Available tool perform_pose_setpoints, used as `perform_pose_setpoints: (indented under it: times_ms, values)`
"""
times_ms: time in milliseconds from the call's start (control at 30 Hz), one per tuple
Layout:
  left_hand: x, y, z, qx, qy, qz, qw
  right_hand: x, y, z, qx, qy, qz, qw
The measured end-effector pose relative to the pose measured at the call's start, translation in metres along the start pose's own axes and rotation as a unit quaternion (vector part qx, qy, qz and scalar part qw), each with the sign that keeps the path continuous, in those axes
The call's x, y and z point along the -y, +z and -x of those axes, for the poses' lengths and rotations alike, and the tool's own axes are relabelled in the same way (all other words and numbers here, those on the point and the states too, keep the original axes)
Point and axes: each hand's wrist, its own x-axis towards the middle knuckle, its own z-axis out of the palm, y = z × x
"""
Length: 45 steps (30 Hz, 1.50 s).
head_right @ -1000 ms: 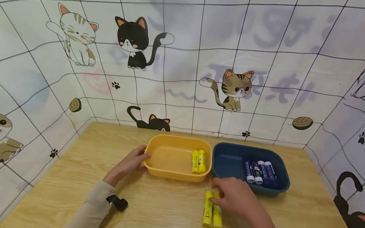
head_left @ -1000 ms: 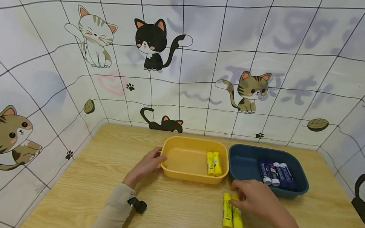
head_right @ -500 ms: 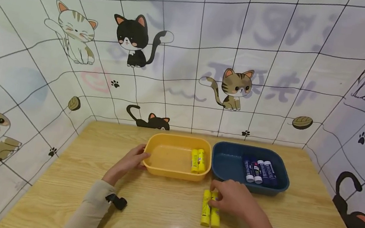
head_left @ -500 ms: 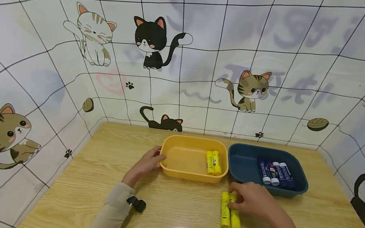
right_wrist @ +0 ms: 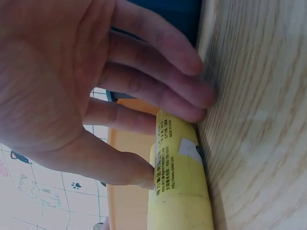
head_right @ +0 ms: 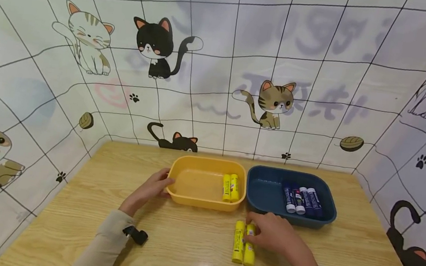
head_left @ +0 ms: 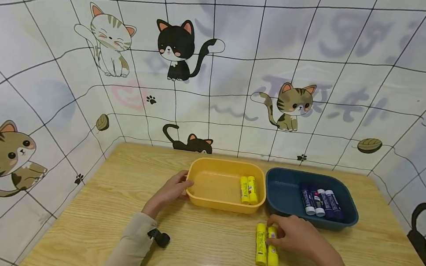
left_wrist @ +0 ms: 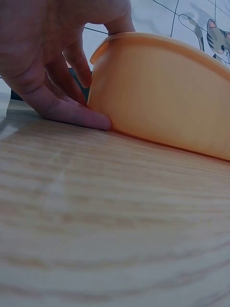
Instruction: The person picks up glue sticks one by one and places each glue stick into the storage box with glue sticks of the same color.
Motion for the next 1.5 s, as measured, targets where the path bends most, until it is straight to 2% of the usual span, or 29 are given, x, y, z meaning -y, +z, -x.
perform_pose_setpoints:
  times_ms: [433, 933, 1500]
  values:
    - [0.0007, 0.0, 0.0004, -0.005, 0.011, -0.011, 0.9999, 0.0002, -0.0006, 0.0027, 0.01, 0.0, -0.026, 1.0]
    - [0.0011, -0.0004, 0.0008, -0.005, 0.003, -0.009, 0.9999, -0.0019, -0.001, 0.0032, 0.003, -0.042, -0.042, 0.998]
    - [-0.0005, 0.001, 0.002, -0.004, 0.002, -0.008, 1.0, 0.0036, -0.0058, 0.0063, -0.031, -0.062, -0.032, 0.997]
